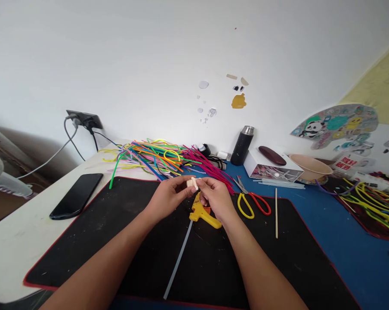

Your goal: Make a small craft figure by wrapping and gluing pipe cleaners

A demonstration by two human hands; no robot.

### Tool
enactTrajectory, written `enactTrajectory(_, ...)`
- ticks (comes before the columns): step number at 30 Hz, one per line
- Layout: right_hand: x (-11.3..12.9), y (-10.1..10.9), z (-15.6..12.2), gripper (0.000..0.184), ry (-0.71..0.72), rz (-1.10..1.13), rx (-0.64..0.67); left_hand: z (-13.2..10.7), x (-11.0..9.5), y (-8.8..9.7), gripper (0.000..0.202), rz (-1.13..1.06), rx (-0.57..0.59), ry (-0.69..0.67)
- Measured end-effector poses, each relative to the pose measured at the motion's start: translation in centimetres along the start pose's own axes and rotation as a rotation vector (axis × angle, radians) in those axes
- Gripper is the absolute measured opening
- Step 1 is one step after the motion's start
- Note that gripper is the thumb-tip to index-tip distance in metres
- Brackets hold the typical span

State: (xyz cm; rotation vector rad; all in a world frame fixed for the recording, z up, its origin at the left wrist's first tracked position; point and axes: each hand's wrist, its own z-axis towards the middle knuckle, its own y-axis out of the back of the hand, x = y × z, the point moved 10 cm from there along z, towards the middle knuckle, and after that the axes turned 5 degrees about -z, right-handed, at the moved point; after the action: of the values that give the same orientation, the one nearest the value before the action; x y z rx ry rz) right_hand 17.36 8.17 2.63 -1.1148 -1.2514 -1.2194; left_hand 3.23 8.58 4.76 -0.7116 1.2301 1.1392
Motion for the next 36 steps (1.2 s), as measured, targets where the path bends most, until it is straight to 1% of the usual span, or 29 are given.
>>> enactTrajectory(4,-0.1,0.0,0.0,0.048,0.000,-0.017,0.005,0.0,0.1,0.0,0.051,0.000,0.016,0.009)
enactTrajectory(9,-0.4,-0.1,0.1,0.048,-0.012,-0.029,-0.004,-0.1,-0.5,0.1,0.038,0.125,0.001,-0.018)
enactTrajectory(13,-0.4,0.0,0.1,0.047,-0.001,-0.047,-0.015,-0.1,-0.2,-0.2,0.038,0.181,-0.015,-0.038)
enactTrajectory(15,-0.4,0.1,0.1,0.047,-0.003,-0.051,-0.018,0.0,0.2,-0.2,0.041,0.135,-0.027,-0.018)
enactTrajectory(17,-0.2,0.3,0.1,0.048,-0.001,-0.062,-0.021,0.1,0.5,-0.2,0.046,0.057,-0.014,0.012)
enactTrajectory(20,0.0,0.6,0.1,0.051,0.005,-0.092,-0.032,0.2,0.6,-0.2,0.059,-0.053,0.033,0.068)
enactTrajectory(22,0.0,0.7,0.1,0.052,-0.001,-0.102,-0.033,0.3,0.6,0.2,0.066,-0.089,0.033,0.093)
enactTrajectory(24,0.0,0.6,0.1,0.052,-0.003,-0.107,-0.028,0.3,0.6,0.6,0.066,-0.100,0.022,0.092)
enactTrajectory(26,0.0,0.5,0.1,0.051,0.001,-0.110,-0.022,0.3,0.6,0.5,0.063,-0.095,0.022,0.080)
enactTrajectory(28,-0.2,0.2,0.1,0.050,-0.003,-0.099,-0.018,0.2,0.8,0.3,0.058,-0.049,0.021,0.065)
enactTrajectory(33,-0.4,-0.1,0.0,0.052,-0.013,-0.077,-0.030,-0.1,0.5,0.0,0.042,0.213,-0.005,-0.010)
enactTrajectory(36,-0.4,0.0,0.0,0.053,0.002,-0.084,-0.042,-0.1,0.2,-0.1,0.040,0.241,-0.014,-0.023)
